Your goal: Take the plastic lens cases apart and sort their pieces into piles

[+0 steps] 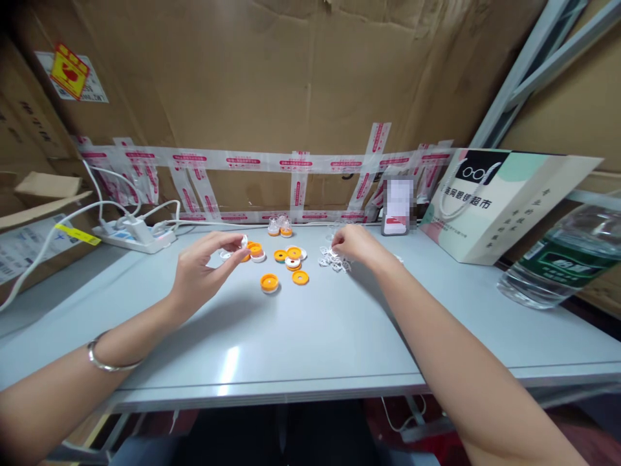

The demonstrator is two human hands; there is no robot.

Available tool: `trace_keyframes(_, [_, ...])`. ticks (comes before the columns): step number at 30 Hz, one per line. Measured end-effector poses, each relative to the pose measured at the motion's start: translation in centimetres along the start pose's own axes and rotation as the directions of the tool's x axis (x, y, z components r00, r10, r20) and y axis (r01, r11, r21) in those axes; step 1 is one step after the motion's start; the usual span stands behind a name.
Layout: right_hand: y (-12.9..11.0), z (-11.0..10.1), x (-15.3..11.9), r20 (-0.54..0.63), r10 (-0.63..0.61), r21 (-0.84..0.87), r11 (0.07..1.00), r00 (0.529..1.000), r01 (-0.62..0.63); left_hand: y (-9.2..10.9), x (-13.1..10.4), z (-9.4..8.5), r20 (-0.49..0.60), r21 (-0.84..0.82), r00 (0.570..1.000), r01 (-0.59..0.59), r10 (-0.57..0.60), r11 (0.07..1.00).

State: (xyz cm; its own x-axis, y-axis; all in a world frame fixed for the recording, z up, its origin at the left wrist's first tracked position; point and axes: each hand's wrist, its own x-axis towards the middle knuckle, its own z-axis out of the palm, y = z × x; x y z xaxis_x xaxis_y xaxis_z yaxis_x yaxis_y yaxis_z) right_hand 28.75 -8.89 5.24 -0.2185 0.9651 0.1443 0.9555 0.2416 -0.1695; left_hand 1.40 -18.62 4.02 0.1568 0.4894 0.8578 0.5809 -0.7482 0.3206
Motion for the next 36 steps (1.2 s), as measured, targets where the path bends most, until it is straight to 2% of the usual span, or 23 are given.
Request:
trace_keyframes(3, [-0.7, -0.2, -0.2, -0.100, 0.012, 0.052, 0.999, 0.995, -0.007, 0.0, 0.0, 0.0, -0.025, -0.003, 1.000, 0.013, -0.013, 1.000])
trace_keyframes(5, [-2.3, -0.2, -0.9, -0.179, -0.015, 0.217, 0.975, 0.984, 0.054, 0.1, -0.1, 0.1, -0.043, 0.001, 0.999, 0.022, -0.022, 1.000])
trace_keyframes(7, [-4.8, -0.1, -2.2, -0.219, -0.079, 0.470, 0.865, 0.973, 0.176, 0.2, -0.1, 0.2, -0.048, 0.003, 0.998, 0.037, -0.037, 0.999])
trace_keyframes(9, [-7.6, 0.3, -3.9, -0.192, -0.195, 0.696, 0.663, 0.962, 0.274, 0.3, -0.2, 0.4, -0.017, -0.005, 0.999, 0.032, -0.032, 0.999])
trace_keyframes(11, [-10.0, 0.8, -5.5, -0.170, -0.279, 0.825, 0.484, 0.945, 0.291, 0.3, -0.4, 0.6, 0.021, -0.016, 1.000, -0.020, 0.020, 1.000])
trace_keyframes(13, [-11.7, 1.3, -6.6, -0.150, -0.291, 0.876, 0.405, 0.945, 0.263, 0.3, -0.6, 0.9, 0.037, -0.029, 0.996, -0.076, 0.077, 0.997])
trace_keyframes(16, [-12.1, 1.1, -6.9, -0.125, -0.248, 0.883, 0.414, 0.961, 0.222, 0.2, -0.9, 1.2, 0.079, -0.054, 0.994, -0.075, 0.080, 0.996])
trace_keyframes(18, [-10.8, -0.1, -6.4, -0.099, -0.243, 0.856, 0.474, 0.965, 0.207, 0.1, -1.0, 1.3, 0.146, -0.061, 0.988, -0.033, 0.042, 0.998])
trace_keyframes(21, [-6.5, -2.8, -5.2, -0.049, -0.212, 0.751, 0.637, 0.976, 0.176, 0.0, -1.0, 1.2, 0.220, -0.043, 0.975, 0.032, -0.022, 0.999])
trace_keyframes(24, [-0.6, -5.0, -4.1, -0.004, -0.032, 0.552, 0.833, 0.999, 0.029, 0.0, -0.9, 0.9, 0.247, -0.031, 0.967, 0.075, -0.065, 0.997])
trace_keyframes(26, [3.0, -5.6, -3.6, 0.102, 0.079, 0.373, 0.921, 0.992, -0.112, -0.1, -0.9, 0.9, 0.272, -0.021, 0.958, 0.099, -0.090, 0.995])
trace_keyframes(29, [6.6, -5.1, -2.7, 0.222, 0.204, 0.150, 0.959, 0.953, -0.241, -0.3, -1.0, 0.9, 0.336, -0.005, 0.933, 0.137, -0.128, 0.991])
trace_keyframes(32, [8.3, -3.9, -1.9, 0.287, 0.254, 0.071, 0.956, 0.924, -0.285, -0.7, -1.2, 1.2, 0.400, 0.015, 0.898, 0.191, -0.181, 0.981])
trace_keyframes(34, [9.1, -3.1, -1.3, 0.303, 0.277, 0.053, 0.950, 0.912, -0.306, -1.0, -1.2, 1.4, 0.447, 0.017, 0.862, 0.261, -0.241, 0.965])
trace_keyframes(36, [9.7, -2.6, -0.9, 0.301, 0.292, 0.038, 0.948, 0.908, -0.317, -1.4, -1.3, 1.5, 0.506, 0.020, 0.804, 0.352, -0.313, 0.936])
